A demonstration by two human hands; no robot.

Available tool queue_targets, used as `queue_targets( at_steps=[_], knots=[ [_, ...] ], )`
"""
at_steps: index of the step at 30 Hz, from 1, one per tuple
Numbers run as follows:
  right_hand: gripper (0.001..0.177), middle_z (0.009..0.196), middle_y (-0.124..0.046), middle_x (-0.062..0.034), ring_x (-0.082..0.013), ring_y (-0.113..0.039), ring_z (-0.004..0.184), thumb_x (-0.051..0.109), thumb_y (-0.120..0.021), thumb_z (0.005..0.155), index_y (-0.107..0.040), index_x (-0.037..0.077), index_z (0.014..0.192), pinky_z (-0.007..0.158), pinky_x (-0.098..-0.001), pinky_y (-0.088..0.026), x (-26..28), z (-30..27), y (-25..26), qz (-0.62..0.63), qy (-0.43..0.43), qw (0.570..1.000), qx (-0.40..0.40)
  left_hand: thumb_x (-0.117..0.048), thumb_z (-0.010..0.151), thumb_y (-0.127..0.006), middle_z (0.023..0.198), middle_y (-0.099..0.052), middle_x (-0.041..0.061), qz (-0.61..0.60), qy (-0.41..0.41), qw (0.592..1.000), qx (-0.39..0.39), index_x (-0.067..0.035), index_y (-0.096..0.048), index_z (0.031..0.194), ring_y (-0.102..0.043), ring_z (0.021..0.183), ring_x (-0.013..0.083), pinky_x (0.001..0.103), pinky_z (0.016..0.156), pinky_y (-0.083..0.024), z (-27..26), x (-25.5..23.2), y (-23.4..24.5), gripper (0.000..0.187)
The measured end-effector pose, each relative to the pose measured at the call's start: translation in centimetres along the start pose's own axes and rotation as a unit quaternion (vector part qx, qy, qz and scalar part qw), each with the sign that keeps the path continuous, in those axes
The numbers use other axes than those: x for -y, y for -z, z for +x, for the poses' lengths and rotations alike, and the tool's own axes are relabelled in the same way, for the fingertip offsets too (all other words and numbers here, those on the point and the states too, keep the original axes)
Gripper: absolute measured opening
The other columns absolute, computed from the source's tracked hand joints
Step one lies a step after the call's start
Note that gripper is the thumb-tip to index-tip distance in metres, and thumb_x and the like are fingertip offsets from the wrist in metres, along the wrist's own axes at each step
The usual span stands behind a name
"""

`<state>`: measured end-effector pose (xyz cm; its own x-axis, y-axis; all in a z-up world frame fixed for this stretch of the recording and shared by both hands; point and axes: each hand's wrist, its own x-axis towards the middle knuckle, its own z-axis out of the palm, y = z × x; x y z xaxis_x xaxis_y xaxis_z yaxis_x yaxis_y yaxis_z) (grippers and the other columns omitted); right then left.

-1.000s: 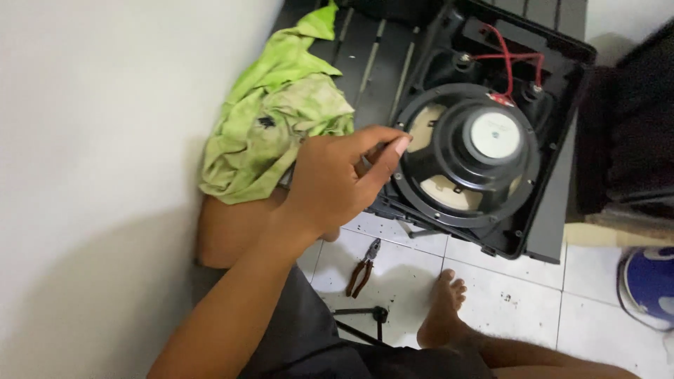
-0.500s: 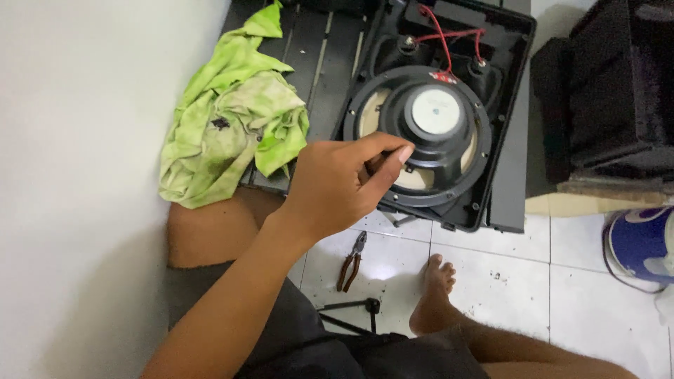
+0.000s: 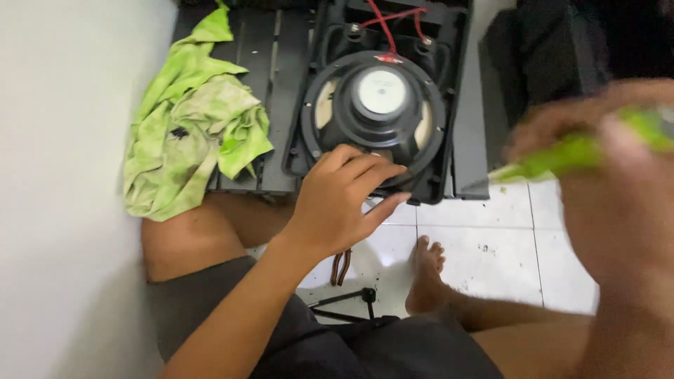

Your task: Removing screws from a speaker housing and extracting the internal speaker driver.

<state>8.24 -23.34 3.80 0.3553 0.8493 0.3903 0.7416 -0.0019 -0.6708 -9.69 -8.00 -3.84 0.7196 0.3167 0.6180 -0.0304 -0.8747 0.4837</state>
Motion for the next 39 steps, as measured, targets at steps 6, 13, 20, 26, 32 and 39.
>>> queue_targets(
  at_steps=[6,13,20,26,32,39],
  knots=[
    [0.010,0.083,-0.050,-0.0138,-0.0197,-0.054,0.079,0.003,-0.040,0.101,-0.038,-0.007,0.102,0.072,-0.0265,-0.043,2.0,1.4,-4.0,0.039,0.007,0.999,-0.033,-0.019,0.076,-0.064,0.099,-0.053,0.002,0.024,-0.004,1.000,-0.010,-0.008,-0.065,0.088,-0.048,0.086,0.0191,0.033,0.083,-0.035,-0.9,-0.1,-1.7,0.017],
    [0.014,0.085,-0.059,-0.0160,-0.0176,-0.057,0.075,0.000,-0.056,0.098,-0.045,-0.009,0.101,0.060,-0.0229,-0.040,1.5,1.4,-4.9,-0.025,0.061,0.997,-0.046,-0.014,0.074,-0.068,0.095,-0.054,0.004,0.058,-0.017,0.998,-0.035,-0.005,-0.066,0.082,-0.049,0.085,0.0186,0.034,0.082,-0.035,-0.8,-0.8,-2.9,0.012],
    [0.014,0.088,-0.056,-0.0185,-0.0234,-0.062,0.085,-0.003,-0.054,0.100,-0.042,-0.009,0.103,0.072,-0.0270,-0.046,1.0,1.1,-4.5,-0.005,0.075,0.995,-0.066,-0.010,0.074,-0.068,0.086,-0.055,0.003,0.061,-0.019,0.996,-0.070,-0.005,-0.064,0.077,-0.048,0.080,0.0196,0.034,0.079,-0.037,-0.2,-1.7,-3.7,0.008],
    [0.016,0.089,-0.055,-0.0189,-0.0223,-0.059,0.082,-0.001,-0.054,0.101,-0.042,-0.010,0.105,0.069,-0.0274,-0.045,0.7,1.2,-4.5,-0.016,0.098,0.993,-0.064,-0.010,0.074,-0.070,0.085,-0.056,0.004,0.073,-0.023,0.995,-0.063,-0.004,-0.065,0.077,-0.047,0.078,0.0185,0.033,0.077,-0.036,-0.3,-1.5,-4.0,0.008],
    [0.016,0.086,-0.056,-0.0169,-0.0234,-0.063,0.085,0.000,-0.057,0.100,-0.043,-0.009,0.102,0.069,-0.0262,-0.044,0.9,1.2,-4.7,-0.024,0.080,0.994,-0.067,-0.009,0.074,-0.068,0.084,-0.056,0.003,0.052,-0.022,0.996,-0.072,-0.005,-0.063,0.076,-0.048,0.077,0.0187,0.033,0.077,-0.037,-0.2,-1.6,-3.7,0.006],
    [0.021,0.080,-0.057,-0.0139,-0.0135,-0.044,0.055,0.003,-0.069,0.093,-0.056,-0.012,0.102,0.050,-0.0233,-0.034,2.6,1.1,-3.5,-0.131,0.092,0.987,-0.022,-0.012,0.074,-0.069,0.087,-0.057,0.006,0.023,-0.002,0.998,-0.063,-0.002,-0.064,0.078,-0.051,0.080,0.0191,0.032,0.078,-0.038,-0.1,-2.0,-2.8,0.012]
  ],
)
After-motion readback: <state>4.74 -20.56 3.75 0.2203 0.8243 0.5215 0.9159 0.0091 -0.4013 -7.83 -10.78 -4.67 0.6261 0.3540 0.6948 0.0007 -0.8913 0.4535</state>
